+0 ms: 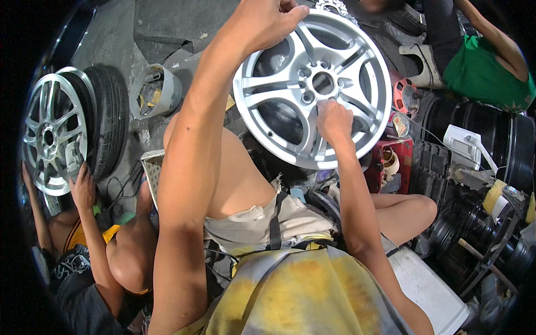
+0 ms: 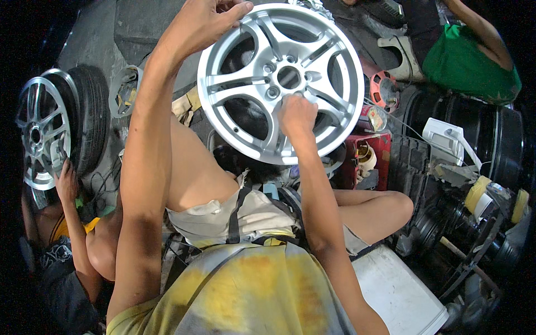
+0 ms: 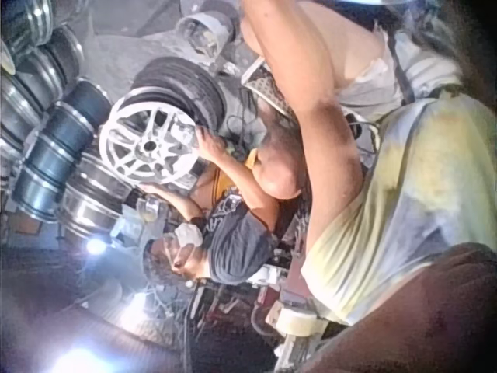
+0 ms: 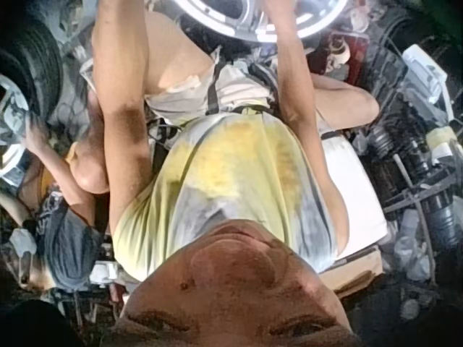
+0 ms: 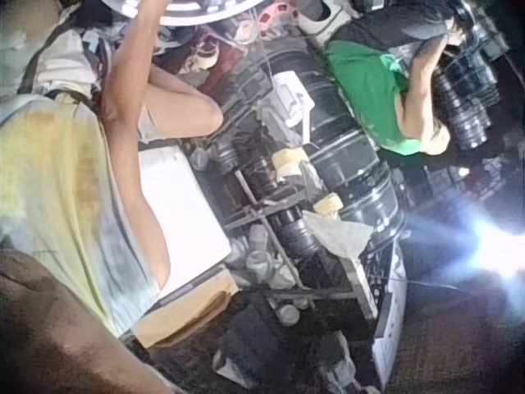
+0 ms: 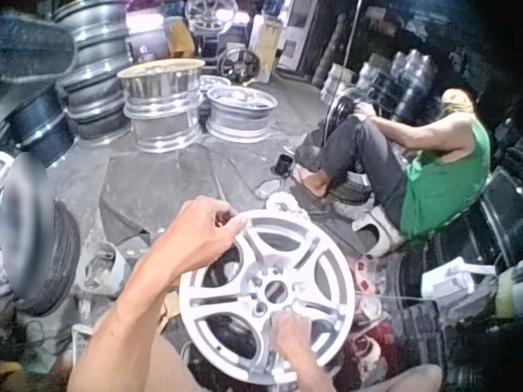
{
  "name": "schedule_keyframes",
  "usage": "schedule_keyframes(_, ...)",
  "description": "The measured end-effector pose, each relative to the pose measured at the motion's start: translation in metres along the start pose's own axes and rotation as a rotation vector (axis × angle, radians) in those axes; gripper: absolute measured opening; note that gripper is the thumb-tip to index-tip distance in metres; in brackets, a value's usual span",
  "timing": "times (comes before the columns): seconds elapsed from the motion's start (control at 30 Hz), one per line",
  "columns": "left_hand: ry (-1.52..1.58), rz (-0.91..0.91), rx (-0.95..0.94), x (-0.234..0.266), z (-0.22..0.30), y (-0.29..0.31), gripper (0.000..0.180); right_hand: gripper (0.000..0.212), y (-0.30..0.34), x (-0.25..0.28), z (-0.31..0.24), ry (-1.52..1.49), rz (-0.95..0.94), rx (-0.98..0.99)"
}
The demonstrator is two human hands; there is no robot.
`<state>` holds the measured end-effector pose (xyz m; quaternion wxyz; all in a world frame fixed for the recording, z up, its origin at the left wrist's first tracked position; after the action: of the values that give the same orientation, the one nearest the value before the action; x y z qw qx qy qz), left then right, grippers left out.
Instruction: The person sits on the floor and scrubs a silver car rim with a small abrasive pad, focusing on the spokes and central hub area. The person repeatedly rubs the surface to remove dirt or oxidation, occasionally adjusting their grip on the rim.
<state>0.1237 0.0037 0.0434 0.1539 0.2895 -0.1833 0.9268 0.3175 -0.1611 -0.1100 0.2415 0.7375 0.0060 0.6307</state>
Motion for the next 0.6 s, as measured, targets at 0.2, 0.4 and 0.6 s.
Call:
schedule_keyframes(0.2,-0.009,-0.005,0.040,0.005,-0.004,-0.004,0.036,0.028,-0.009,-0.001,0.008,0.056,-0.133,0.012)
schedule_keyframes(0.4,-0.034,0.005,0.085,0.014,-0.016,-0.001,0.037,0.021,-0.004,0.003,0.002,0.006,-0.195,-0.008)
schedule_keyframes(0.6,-0.046,-0.051,0.036,0.013,-0.016,-0.007,0.035,0.028,-0.001,-0.002,0.002,0.015,0.018,0.000)
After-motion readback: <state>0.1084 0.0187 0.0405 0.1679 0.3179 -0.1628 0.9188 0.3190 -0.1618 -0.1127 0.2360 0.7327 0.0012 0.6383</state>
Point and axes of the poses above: each hand's wrist, its own y-axis away from the middle knuckle, its own x-axis out of the back of the hand, z = x × y, the point moved 3 cm from there along -y, towards the middle knuckle, and after that the axes turned 8 degrees about -x, right-handed, at the moved point
